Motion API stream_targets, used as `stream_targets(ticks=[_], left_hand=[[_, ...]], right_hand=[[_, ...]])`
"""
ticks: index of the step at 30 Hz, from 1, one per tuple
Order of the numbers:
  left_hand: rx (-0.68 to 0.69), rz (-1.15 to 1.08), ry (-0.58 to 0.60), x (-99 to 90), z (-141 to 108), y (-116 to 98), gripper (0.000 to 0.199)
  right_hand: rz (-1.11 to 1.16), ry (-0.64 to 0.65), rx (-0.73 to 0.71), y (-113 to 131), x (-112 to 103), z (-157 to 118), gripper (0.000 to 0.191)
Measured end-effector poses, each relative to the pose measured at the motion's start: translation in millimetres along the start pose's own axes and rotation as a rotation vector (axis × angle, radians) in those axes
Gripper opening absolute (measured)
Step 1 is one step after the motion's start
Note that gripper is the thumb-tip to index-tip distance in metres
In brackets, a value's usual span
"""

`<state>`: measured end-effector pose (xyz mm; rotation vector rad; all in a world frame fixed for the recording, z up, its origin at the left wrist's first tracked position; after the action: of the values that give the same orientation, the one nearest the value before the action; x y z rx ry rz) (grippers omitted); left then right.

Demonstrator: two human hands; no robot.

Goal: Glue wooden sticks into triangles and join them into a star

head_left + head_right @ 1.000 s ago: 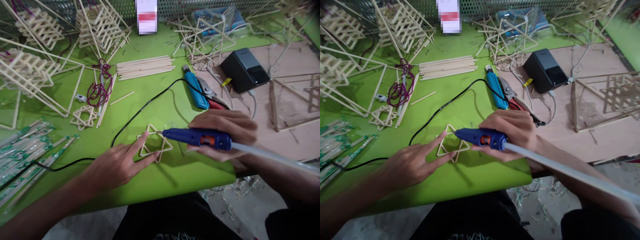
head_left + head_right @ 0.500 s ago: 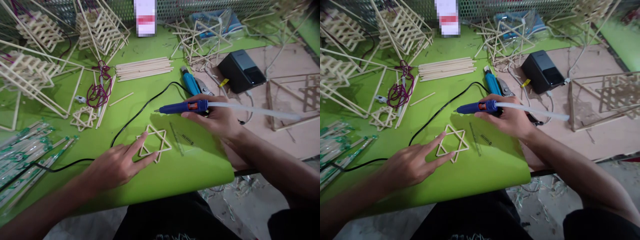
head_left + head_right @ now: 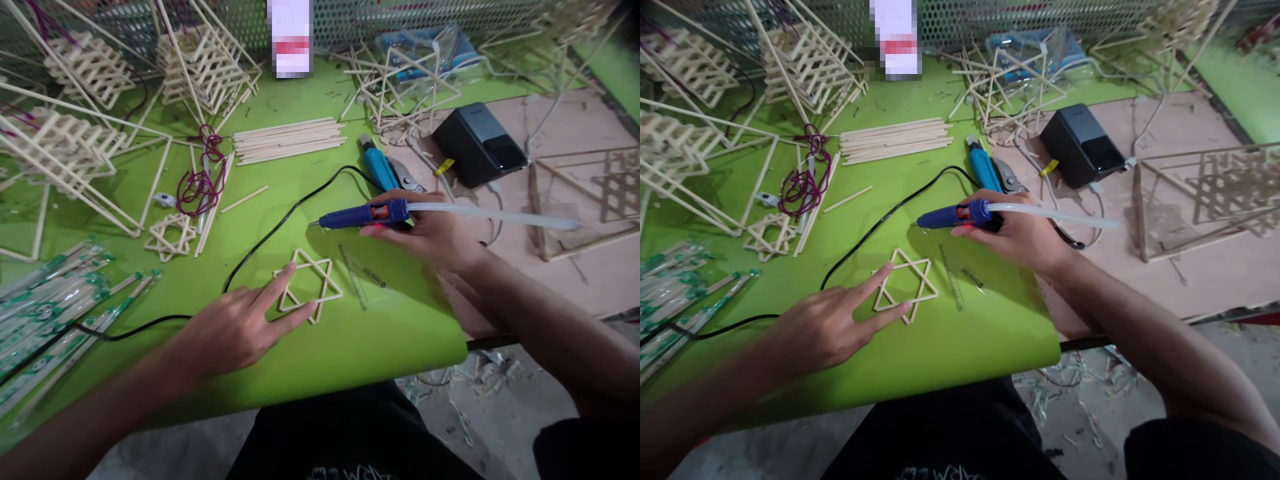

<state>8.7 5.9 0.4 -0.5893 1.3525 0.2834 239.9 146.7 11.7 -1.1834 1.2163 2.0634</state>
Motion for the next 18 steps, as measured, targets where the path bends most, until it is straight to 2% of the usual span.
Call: stream_targets(ticks=[7,13,15,18], left_hand=[[-0.001,0.009,-0.006,3.1,-1.7,1.7,0.069],[0.002,0.017,-0.002,4.0,-2.7,1.5,0.071],[0.009,0.012,-0.008,3.1,-2.3,0.6,0.071],[0.019,0.007,-0.011,1.0,-0.8,-0.8,0.069]], right_hand=[[-0.007,-0.001,-0.028,3.0,-14.2,-6.7,0.059],[-0.199,-0.093,0.001,0.4,-33.1,-34.4,0.065],[-0.295,-0.195,0.02,-0.5,-43.6,-49.0,0.063],[-0.379,-0.303,0.029,-4.1,-55.2,-69.2,0.033]])
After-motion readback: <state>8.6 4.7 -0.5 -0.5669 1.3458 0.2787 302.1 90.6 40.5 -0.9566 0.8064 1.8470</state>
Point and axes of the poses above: each hand's wrist, its own z-axis towards the middle knuckle, its own x-axis out of the palm, y = z × x, the point moved 7 cm from there along z, towards the middle knuckle, and after that the axes turned 14 degrees about -z, right-handed, at the moved point
